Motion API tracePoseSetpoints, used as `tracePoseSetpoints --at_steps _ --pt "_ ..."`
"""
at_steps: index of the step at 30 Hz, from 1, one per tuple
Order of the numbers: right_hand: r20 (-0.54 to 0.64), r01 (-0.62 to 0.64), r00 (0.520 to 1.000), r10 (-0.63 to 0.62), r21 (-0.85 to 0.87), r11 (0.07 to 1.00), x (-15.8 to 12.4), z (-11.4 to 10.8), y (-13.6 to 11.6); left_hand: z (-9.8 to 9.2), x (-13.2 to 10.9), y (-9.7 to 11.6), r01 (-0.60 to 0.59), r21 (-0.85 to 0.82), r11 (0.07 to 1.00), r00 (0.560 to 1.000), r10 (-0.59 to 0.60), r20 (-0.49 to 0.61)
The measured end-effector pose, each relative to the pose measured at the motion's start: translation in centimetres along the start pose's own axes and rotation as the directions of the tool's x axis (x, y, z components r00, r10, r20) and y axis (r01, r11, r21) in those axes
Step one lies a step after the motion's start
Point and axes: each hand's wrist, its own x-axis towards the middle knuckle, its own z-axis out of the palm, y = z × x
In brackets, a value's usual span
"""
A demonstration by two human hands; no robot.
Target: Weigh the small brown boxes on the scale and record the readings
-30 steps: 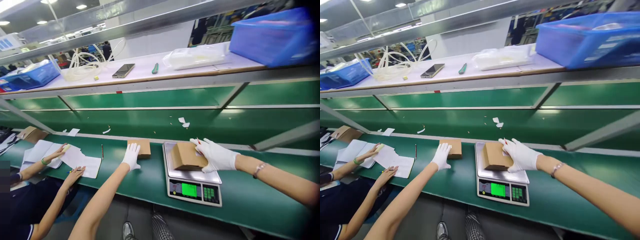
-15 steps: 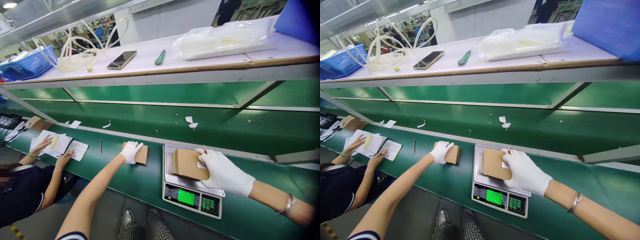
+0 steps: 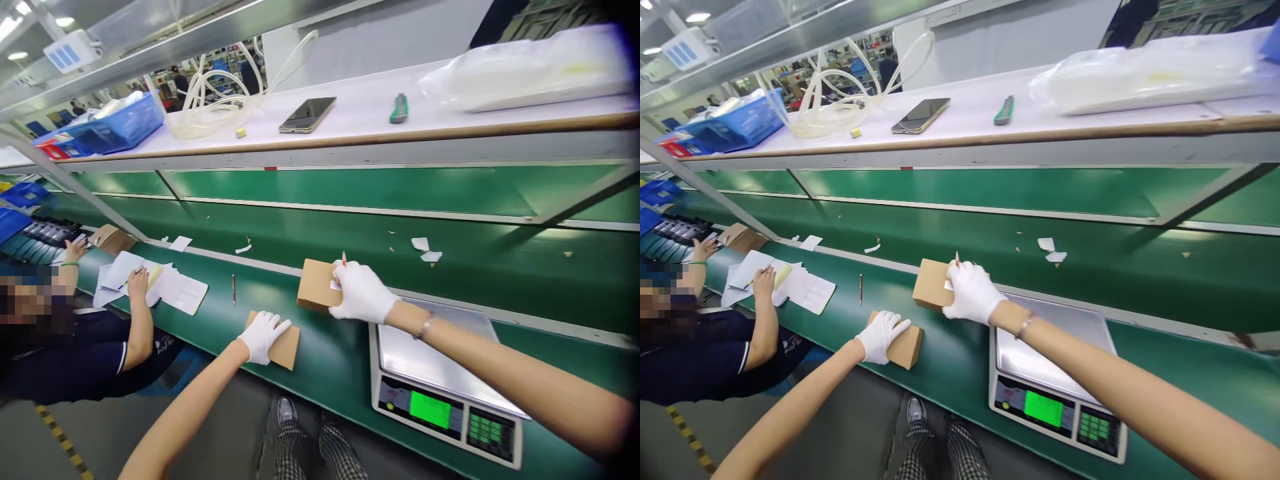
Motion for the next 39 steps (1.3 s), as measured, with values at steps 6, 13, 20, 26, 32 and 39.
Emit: tracePoseSetpoints --at_steps 6,13,20,26,32,39 --pt "0.072 0.016 0.997 -0.020 0.058 0.998 7.9 9.1 -6.7 3.3 -2.8 1.8 0.103 -0.180 0.978 0.982 -0.128 -0.137" --pt "0.131 -0.004 0.991 -0.009 0.096 0.995 10.2 13.7 -10.4 11.5 -8.6 7.8 0.444 -0.854 0.271 0.489 -0.872 -0.022" --pt "0.149 -0.035 0.989 0.009 0.170 0.985 10.3 14.4 -11.1 11.6 -8.3 10.0 0.298 -0.896 -0.328 0.526 -0.727 0.441" --pt "0.073 -0.116 0.993 0.094 0.434 0.894 8.6 12.7 -8.7 11.0 -9.8 12.0 0.150 -0.937 -0.317 0.513 -0.785 0.347" --pt "0.004 -0.092 0.993 0.120 0.664 0.742 3.1 9.8 -8.6 10.7 -13.2 16.0 -0.172 -0.848 -0.501 0.337 -0.839 0.427" --pt "0.256 -0.129 0.950 -0.180 0.844 0.520 -6.1 9.5 -14.3 11.4 -15.0 23.3 -0.360 -0.738 -0.571 0.290 -0.820 0.493"
